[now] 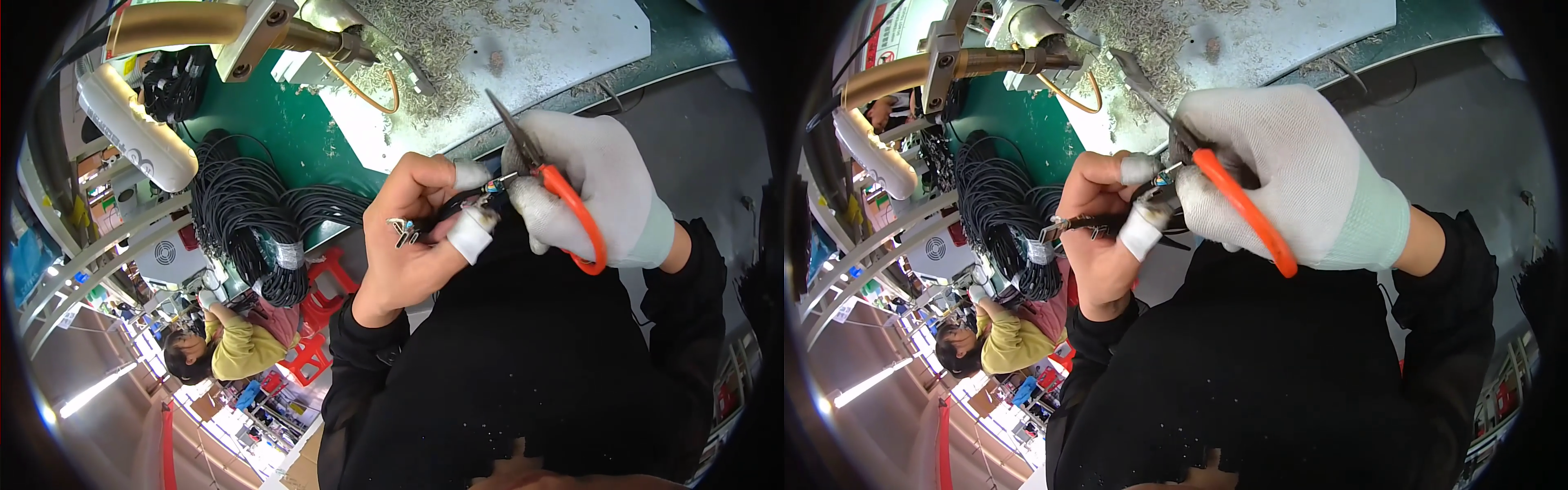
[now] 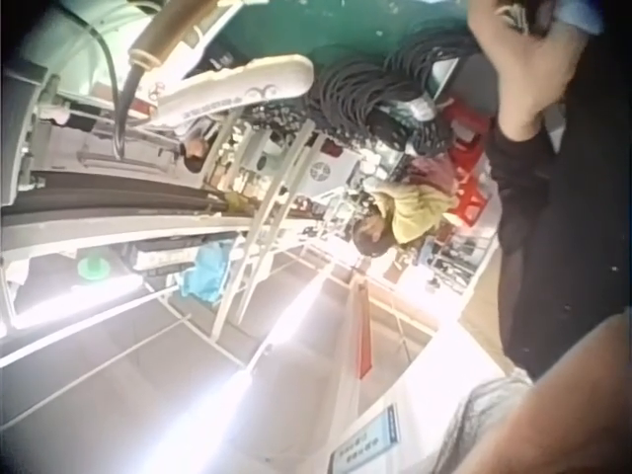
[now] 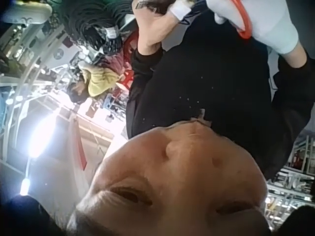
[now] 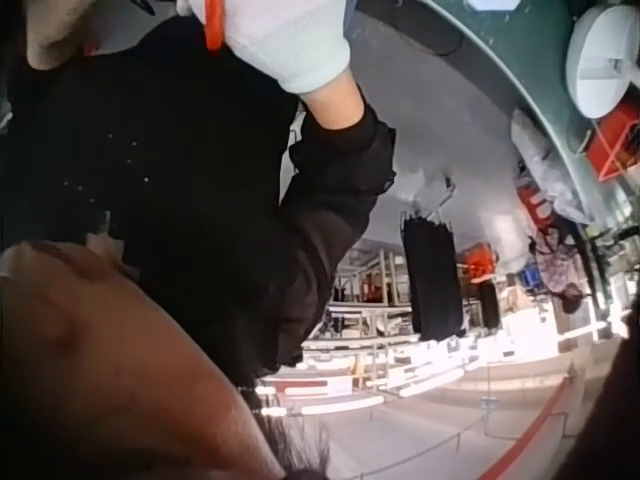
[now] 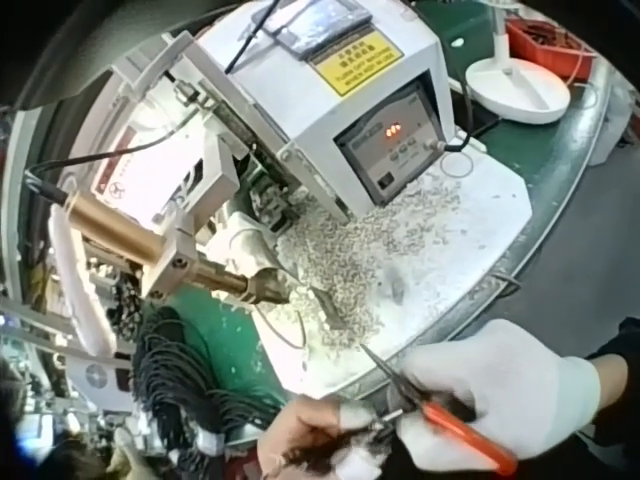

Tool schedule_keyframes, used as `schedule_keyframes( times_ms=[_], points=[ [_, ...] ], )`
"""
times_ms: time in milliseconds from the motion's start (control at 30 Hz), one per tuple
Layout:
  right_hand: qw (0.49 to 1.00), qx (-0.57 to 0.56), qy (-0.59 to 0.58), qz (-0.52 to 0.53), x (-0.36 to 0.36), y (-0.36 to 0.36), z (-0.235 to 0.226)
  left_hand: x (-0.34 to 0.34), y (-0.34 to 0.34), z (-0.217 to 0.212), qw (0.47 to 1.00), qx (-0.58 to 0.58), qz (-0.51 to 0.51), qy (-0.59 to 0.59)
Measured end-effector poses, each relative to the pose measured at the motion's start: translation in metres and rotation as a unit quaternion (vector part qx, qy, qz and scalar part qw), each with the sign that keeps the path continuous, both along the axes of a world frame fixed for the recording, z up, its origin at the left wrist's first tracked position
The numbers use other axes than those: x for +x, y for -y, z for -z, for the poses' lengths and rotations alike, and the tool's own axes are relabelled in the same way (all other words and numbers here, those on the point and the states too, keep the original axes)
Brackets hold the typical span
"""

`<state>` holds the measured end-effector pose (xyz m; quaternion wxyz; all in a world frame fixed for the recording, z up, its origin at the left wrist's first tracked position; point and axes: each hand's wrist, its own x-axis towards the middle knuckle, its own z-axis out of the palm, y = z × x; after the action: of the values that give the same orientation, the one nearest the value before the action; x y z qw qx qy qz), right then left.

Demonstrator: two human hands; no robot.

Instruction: Trimming wires with scissors and inserting components into a manufacturing machine.

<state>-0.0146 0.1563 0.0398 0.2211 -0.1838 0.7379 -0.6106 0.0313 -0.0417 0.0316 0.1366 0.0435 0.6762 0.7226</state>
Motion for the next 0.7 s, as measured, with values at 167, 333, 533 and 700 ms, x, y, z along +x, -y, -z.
schedule_keyframes(
  times_ms=[167,333,533,700],
  points=[
    [0.963,-0.078,0.26,-0.006,-0.004,0.005,-0.01,0.001,0.008,0.005,0.997,-0.063,-0.021,-0.04],
    [0.999,-0.016,-0.024,0.032,0.003,0.01,0.017,-0.011,0.009,0.003,0.972,0.117,-0.045,0.197],
    [0.905,0.126,-0.393,0.104,0.006,0.007,0.022,-0.009,-0.002,0.003,0.985,-0.017,-0.144,0.097],
    [0.921,0.2,-0.335,0.027,0.014,0.0,0.019,-0.01,-0.004,0.004,0.988,-0.03,-0.141,0.053]
  ],
)
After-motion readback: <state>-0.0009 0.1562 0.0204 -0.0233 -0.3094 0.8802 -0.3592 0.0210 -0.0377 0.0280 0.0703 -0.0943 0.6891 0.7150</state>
